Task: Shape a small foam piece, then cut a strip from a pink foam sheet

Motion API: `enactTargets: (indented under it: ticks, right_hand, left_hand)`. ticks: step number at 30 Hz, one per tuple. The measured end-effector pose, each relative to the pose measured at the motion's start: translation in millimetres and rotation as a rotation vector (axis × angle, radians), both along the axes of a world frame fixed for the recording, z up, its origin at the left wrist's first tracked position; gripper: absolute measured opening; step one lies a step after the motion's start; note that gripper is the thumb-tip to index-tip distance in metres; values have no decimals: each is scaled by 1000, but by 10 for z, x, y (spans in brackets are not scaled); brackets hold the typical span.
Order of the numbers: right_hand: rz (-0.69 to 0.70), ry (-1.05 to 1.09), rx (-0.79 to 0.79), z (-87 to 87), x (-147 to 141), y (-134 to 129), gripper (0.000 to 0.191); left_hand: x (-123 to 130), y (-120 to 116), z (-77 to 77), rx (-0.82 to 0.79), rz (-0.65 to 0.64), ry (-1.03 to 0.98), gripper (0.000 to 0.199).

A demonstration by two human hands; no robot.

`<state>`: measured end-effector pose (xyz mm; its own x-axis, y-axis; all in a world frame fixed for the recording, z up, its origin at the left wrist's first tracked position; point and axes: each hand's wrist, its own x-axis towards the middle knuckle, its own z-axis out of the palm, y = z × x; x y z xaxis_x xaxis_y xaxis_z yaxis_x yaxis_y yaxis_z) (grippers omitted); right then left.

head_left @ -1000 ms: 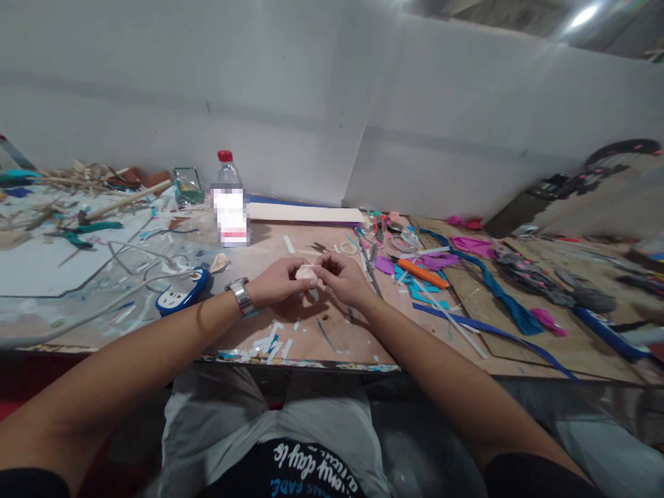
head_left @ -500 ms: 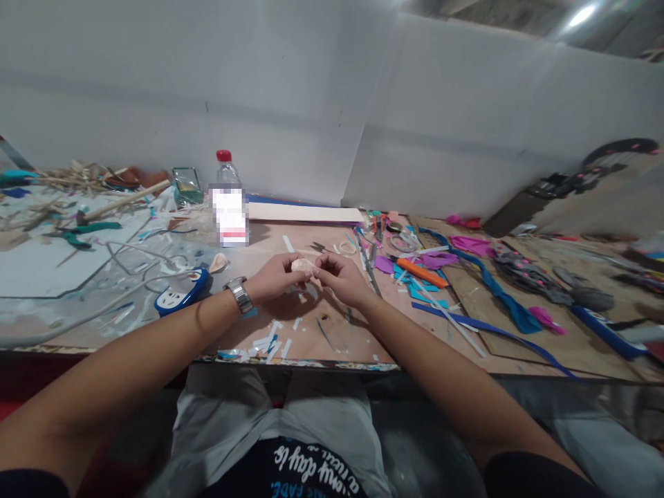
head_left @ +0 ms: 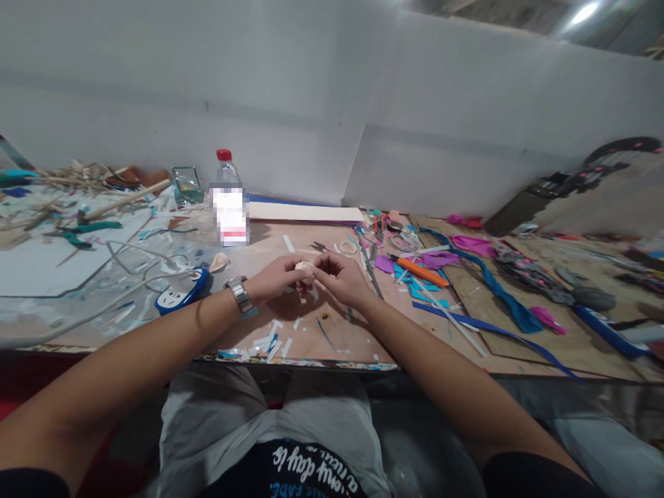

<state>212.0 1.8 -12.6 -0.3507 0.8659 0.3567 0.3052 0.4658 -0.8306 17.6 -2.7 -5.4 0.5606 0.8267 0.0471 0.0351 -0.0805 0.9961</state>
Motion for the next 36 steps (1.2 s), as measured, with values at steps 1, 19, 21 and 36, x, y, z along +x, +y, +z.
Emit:
enactTargets:
  ticks: [1,19,21,36]
  right_hand:
    - [-9,-3,16,2,3,1,25]
    - [-131,-16,112,4,3,21,20]
    - [-127,10,95,-6,8,32,21]
    - [-109,-92,228,70,0,-38,14]
  left_hand:
    - [2,2,3,-3,10,-6,35]
    - [27,21,-63,31,-8,-76,49]
    - [31,15,-72,34,3,-101,56]
    - [12,18,-34,15,58,-68,25]
